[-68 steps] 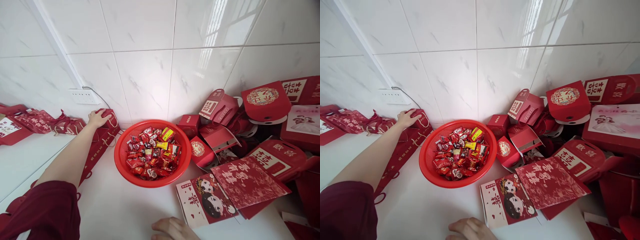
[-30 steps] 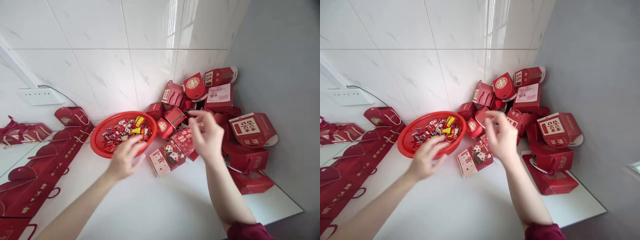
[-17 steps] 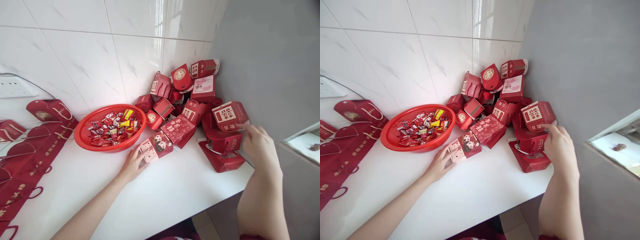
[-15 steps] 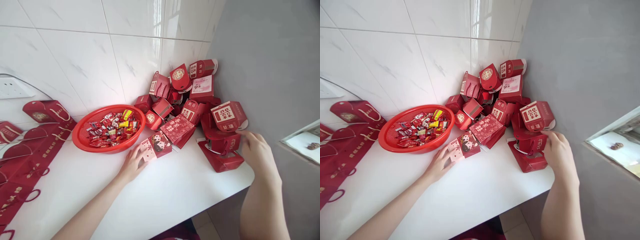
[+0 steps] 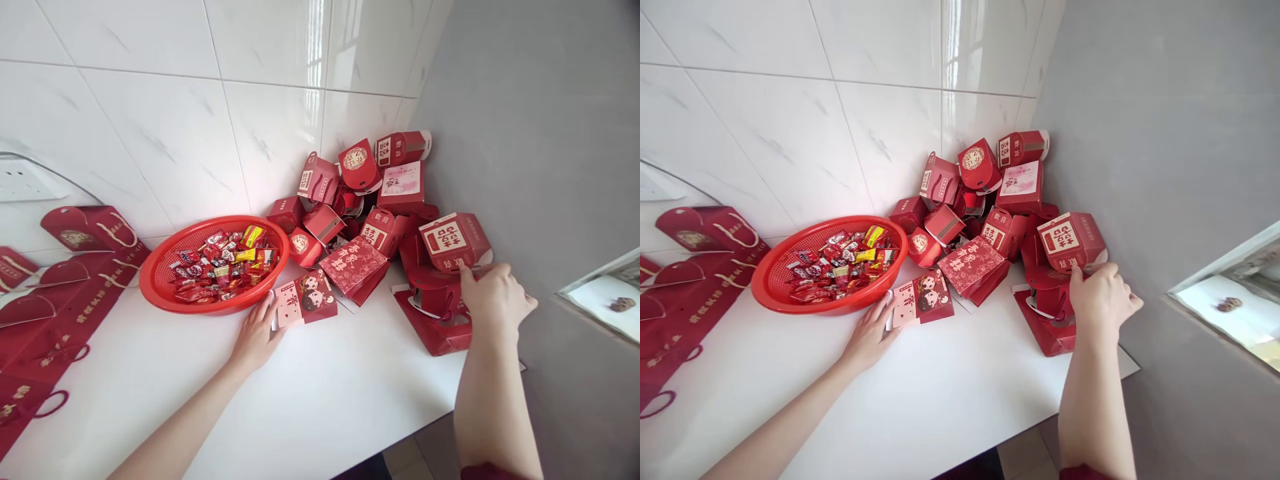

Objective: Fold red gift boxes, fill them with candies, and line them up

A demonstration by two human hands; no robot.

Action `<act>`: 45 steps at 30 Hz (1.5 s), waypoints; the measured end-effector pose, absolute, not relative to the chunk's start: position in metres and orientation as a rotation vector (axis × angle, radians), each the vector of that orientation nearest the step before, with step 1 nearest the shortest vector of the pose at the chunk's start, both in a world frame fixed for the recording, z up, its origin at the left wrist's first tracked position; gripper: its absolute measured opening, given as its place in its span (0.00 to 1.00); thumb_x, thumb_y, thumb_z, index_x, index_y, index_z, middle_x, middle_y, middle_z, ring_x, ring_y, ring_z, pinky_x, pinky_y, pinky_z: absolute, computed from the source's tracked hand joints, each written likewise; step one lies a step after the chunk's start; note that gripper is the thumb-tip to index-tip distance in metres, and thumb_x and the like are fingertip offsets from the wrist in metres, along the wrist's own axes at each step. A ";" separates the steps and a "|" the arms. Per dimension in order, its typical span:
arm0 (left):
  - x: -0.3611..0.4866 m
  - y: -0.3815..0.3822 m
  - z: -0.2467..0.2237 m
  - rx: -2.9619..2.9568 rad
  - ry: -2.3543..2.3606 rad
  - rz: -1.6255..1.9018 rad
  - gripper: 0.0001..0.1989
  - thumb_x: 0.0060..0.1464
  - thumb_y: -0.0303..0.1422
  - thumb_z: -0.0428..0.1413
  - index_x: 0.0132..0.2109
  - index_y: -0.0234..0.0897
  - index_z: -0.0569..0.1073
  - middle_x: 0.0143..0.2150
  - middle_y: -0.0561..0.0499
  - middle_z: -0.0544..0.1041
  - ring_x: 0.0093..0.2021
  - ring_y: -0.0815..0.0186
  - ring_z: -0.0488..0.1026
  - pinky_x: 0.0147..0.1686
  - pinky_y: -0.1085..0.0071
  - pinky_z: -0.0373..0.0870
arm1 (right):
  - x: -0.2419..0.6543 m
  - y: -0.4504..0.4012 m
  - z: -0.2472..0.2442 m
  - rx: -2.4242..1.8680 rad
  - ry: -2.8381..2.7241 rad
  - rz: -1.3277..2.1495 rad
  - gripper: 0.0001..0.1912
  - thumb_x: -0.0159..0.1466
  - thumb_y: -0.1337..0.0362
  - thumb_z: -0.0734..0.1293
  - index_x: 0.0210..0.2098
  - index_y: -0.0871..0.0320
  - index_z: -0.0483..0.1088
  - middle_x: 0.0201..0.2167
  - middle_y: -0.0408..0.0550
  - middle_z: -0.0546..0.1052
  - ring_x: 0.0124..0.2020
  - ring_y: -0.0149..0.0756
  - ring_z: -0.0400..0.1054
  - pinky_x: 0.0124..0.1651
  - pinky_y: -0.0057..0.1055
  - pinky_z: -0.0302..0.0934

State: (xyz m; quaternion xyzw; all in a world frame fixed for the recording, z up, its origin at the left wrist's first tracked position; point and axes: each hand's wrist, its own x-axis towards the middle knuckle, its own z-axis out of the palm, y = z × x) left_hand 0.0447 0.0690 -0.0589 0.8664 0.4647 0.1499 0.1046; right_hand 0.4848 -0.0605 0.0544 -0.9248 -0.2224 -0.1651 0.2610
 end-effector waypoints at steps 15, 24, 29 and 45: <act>0.045 0.047 -0.042 2.566 1.216 0.820 0.26 0.64 0.39 0.52 0.66 0.41 0.60 0.68 0.41 0.61 0.67 0.53 0.61 0.63 0.54 0.63 | 0.465 -0.036 0.095 -1.472 -0.835 -0.926 0.17 0.60 0.66 0.66 0.47 0.61 0.76 0.40 0.56 0.79 0.31 0.40 0.75 0.25 0.32 0.63; 0.025 0.042 0.079 2.447 0.942 1.798 0.17 0.58 0.25 0.56 0.54 0.41 0.73 0.55 0.44 0.73 0.51 0.59 0.74 0.45 0.63 0.75 | 0.341 -0.038 0.144 -1.012 -1.651 -0.418 0.09 0.65 0.74 0.66 0.38 0.55 0.74 0.37 0.48 0.77 0.38 0.36 0.73 0.38 0.34 0.69; -0.007 0.034 0.133 2.334 1.022 1.721 0.10 0.61 0.28 0.55 0.48 0.39 0.76 0.47 0.48 0.77 0.44 0.64 0.75 0.42 0.67 0.74 | 0.273 -0.015 0.124 -0.784 -2.180 0.082 0.10 0.71 0.71 0.59 0.47 0.54 0.70 0.44 0.50 0.75 0.45 0.36 0.72 0.45 0.34 0.70; -0.020 0.017 0.118 2.531 1.019 0.218 0.19 0.54 0.31 0.58 0.53 0.49 0.75 0.43 0.52 0.79 0.42 0.57 0.78 0.39 0.66 0.73 | 0.229 -0.012 0.091 -0.715 -2.659 0.165 0.13 0.72 0.71 0.57 0.45 0.56 0.72 0.38 0.49 0.76 0.34 0.33 0.71 0.33 0.28 0.60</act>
